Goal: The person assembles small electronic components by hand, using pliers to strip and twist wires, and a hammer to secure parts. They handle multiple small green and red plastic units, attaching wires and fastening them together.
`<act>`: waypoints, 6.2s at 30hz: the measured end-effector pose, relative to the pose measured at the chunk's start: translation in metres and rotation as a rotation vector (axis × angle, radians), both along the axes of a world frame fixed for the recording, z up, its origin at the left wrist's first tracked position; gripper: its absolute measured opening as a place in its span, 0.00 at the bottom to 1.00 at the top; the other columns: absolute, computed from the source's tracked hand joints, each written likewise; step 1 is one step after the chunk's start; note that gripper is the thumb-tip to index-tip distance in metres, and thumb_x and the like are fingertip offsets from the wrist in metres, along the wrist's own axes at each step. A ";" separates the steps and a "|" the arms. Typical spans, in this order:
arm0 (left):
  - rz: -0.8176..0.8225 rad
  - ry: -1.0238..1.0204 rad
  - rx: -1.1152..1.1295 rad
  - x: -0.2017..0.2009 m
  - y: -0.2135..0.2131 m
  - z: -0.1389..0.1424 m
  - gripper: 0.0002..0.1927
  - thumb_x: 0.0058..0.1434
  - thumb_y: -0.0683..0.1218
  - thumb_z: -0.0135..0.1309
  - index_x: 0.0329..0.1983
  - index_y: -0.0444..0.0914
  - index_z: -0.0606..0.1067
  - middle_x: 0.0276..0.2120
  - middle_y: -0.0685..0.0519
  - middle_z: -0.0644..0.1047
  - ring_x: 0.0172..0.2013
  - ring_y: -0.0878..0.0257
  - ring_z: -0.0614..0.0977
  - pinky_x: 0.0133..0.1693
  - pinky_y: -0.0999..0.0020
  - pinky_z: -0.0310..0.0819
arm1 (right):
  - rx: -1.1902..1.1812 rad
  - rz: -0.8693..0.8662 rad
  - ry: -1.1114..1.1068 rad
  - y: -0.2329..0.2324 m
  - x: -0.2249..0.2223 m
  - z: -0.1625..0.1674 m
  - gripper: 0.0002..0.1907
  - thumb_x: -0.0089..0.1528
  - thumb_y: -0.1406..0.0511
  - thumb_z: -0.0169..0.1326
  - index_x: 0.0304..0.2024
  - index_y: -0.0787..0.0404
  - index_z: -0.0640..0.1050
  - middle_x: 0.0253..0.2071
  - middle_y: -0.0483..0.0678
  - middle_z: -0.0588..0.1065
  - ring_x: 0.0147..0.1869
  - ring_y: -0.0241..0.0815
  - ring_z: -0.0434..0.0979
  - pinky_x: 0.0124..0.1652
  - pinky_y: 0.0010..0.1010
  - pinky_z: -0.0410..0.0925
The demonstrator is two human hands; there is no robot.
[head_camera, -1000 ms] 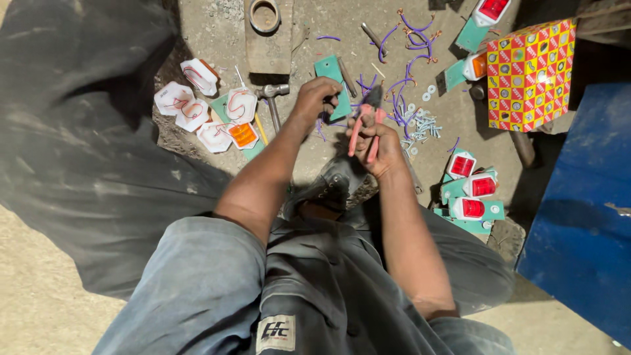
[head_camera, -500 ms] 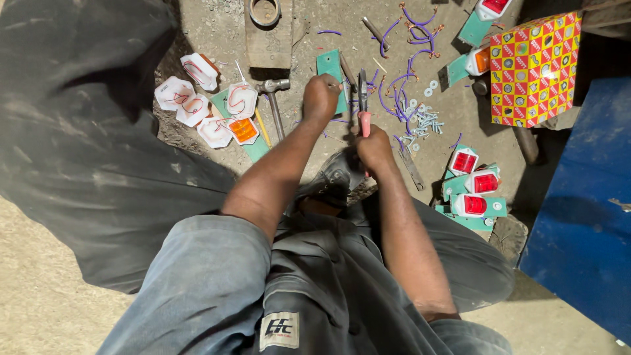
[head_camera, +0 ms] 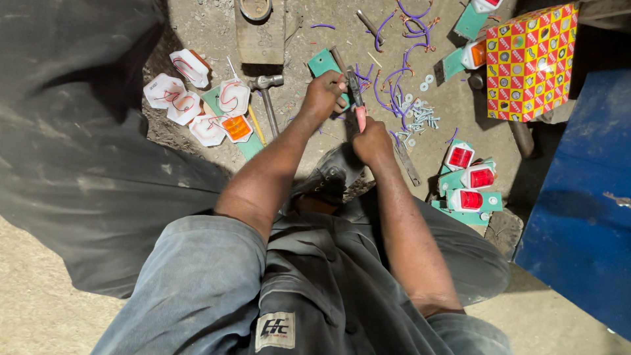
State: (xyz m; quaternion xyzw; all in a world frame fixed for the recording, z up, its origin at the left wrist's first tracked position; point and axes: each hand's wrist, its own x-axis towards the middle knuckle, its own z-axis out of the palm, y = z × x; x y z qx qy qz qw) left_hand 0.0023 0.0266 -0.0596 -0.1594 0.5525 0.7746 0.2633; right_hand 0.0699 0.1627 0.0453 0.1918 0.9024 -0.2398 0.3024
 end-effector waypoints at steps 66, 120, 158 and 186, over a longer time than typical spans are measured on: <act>0.055 -0.079 0.080 -0.021 -0.090 0.012 0.08 0.65 0.36 0.54 0.47 0.30 0.75 0.35 0.44 0.82 0.32 0.61 0.84 0.35 0.67 0.84 | -0.727 -0.659 0.419 -0.066 -0.001 -0.076 0.04 0.67 0.70 0.53 0.41 0.65 0.79 0.30 0.48 0.78 0.30 0.37 0.76 0.31 0.29 0.70; -0.012 0.727 -0.802 0.017 -0.103 0.032 0.16 0.56 0.35 0.53 0.46 0.39 0.82 0.46 0.41 0.82 0.51 0.44 0.81 0.57 0.54 0.73 | -0.305 0.167 0.855 -0.066 -0.034 -0.046 0.06 0.61 0.72 0.61 0.41 0.64 0.82 0.42 0.55 0.80 0.46 0.51 0.80 0.45 0.39 0.72; 0.119 0.018 -0.486 0.020 -0.140 0.016 0.05 0.63 0.41 0.59 0.40 0.35 0.79 0.22 0.46 0.79 0.19 0.63 0.79 0.21 0.63 0.74 | -0.312 -0.222 0.554 -0.073 -0.046 -0.058 0.11 0.62 0.69 0.57 0.48 0.58 0.80 0.47 0.53 0.82 0.51 0.41 0.83 0.54 0.33 0.73; 0.210 0.206 -0.831 0.019 -0.138 0.013 0.06 0.56 0.42 0.65 0.34 0.36 0.81 0.28 0.43 0.82 0.28 0.50 0.84 0.33 0.57 0.76 | 0.331 0.722 0.397 -0.087 -0.055 -0.043 0.10 0.67 0.66 0.52 0.46 0.58 0.83 0.55 0.51 0.77 0.63 0.51 0.72 0.62 0.52 0.59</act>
